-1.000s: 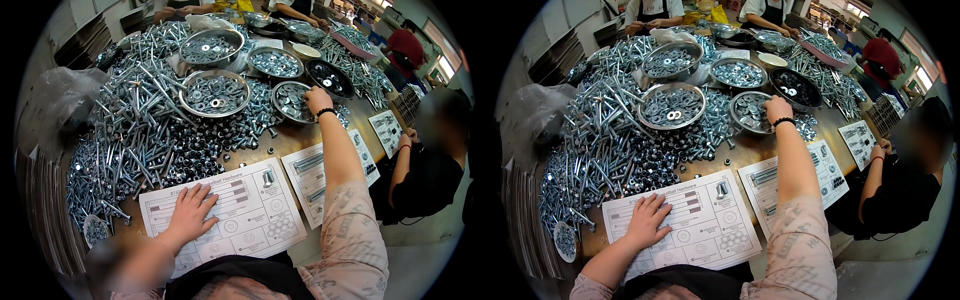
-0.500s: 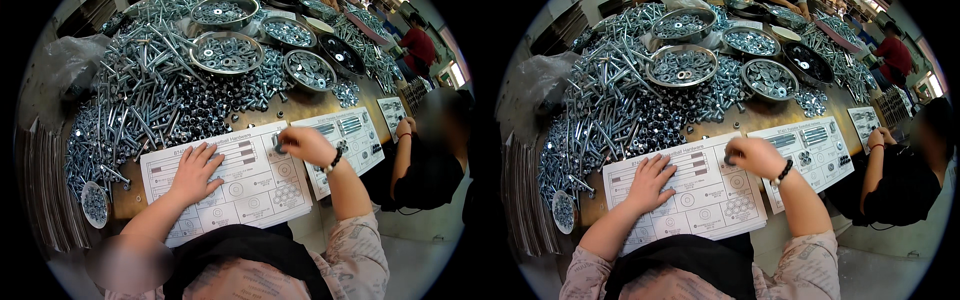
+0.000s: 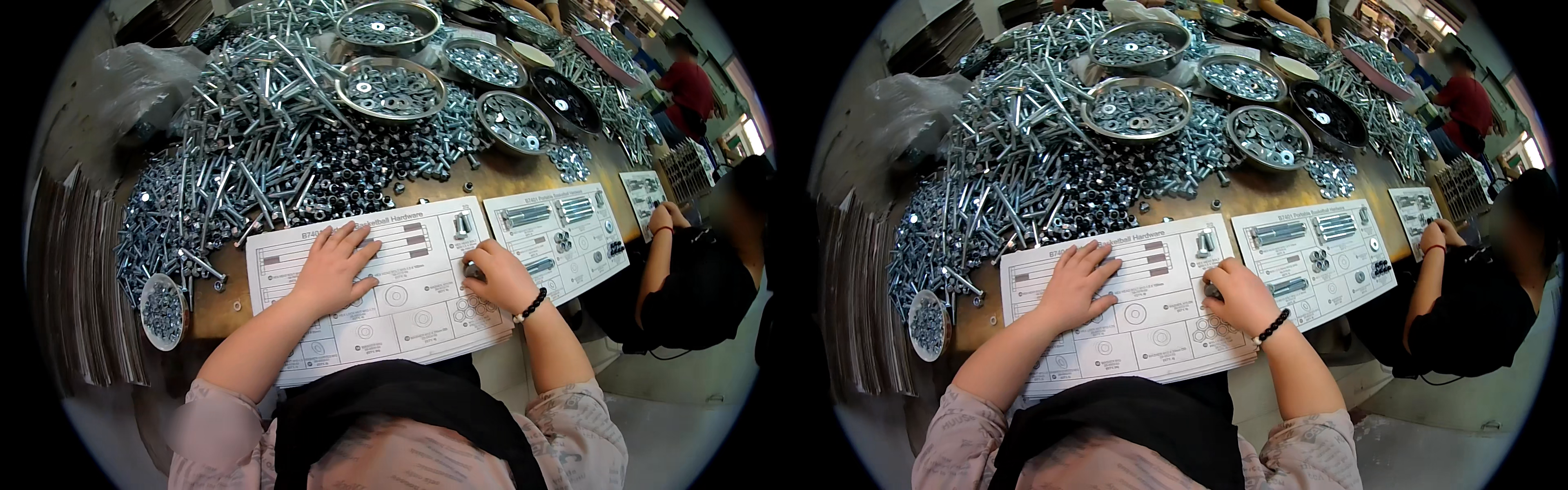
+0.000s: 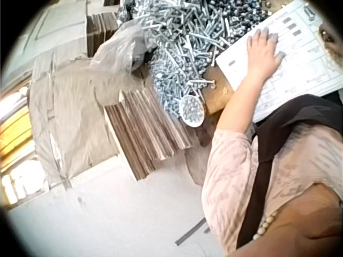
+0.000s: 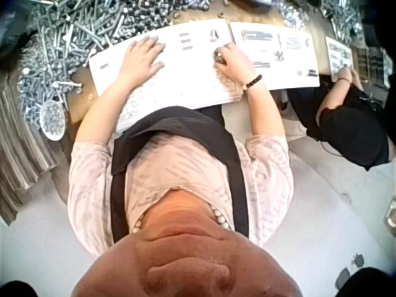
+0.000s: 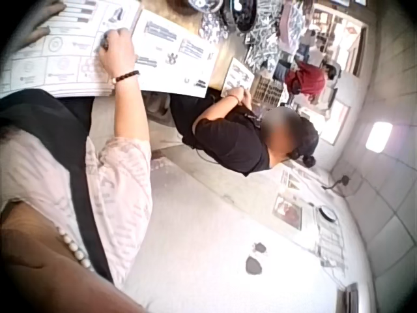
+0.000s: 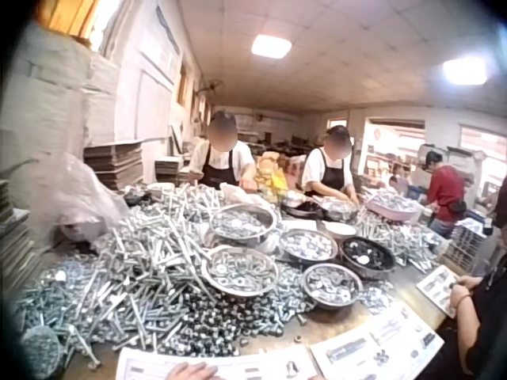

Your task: The person sorts metal fasteners from a large pile on a workbench and places them onto a printed hardware layout sheet. They pick up bolts, nuts, and washers by hand and arrange them into designated spots on the sheet, repeating the process throughout the clip.

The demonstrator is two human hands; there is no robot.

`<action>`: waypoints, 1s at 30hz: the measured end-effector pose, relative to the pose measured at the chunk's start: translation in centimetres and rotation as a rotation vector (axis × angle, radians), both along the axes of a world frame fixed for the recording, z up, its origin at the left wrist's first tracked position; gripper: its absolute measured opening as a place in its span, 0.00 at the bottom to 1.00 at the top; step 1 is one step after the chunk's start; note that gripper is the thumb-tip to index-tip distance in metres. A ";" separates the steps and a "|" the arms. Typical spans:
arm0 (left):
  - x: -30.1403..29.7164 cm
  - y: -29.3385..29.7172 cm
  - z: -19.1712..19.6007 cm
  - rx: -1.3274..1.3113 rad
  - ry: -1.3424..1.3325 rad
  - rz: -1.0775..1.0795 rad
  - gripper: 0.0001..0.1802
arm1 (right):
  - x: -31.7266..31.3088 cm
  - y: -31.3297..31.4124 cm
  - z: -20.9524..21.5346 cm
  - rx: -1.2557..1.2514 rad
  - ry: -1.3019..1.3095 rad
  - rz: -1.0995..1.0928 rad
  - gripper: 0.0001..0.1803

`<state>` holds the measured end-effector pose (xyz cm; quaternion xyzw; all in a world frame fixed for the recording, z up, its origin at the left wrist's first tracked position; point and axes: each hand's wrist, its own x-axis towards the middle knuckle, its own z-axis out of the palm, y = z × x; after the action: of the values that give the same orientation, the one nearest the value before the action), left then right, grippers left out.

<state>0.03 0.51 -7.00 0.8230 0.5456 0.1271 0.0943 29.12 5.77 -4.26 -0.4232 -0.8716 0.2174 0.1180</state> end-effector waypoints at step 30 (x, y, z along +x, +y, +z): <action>-4.1 11.2 1.5 -0.013 -0.127 0.372 0.21 | -18.7 10.9 -2.0 0.072 0.011 -0.078 0.20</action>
<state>-4.02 11.68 -5.55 0.6976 0.6820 0.1905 0.1089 10.45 16.64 -6.26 -0.4511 -0.8610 0.1834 0.1465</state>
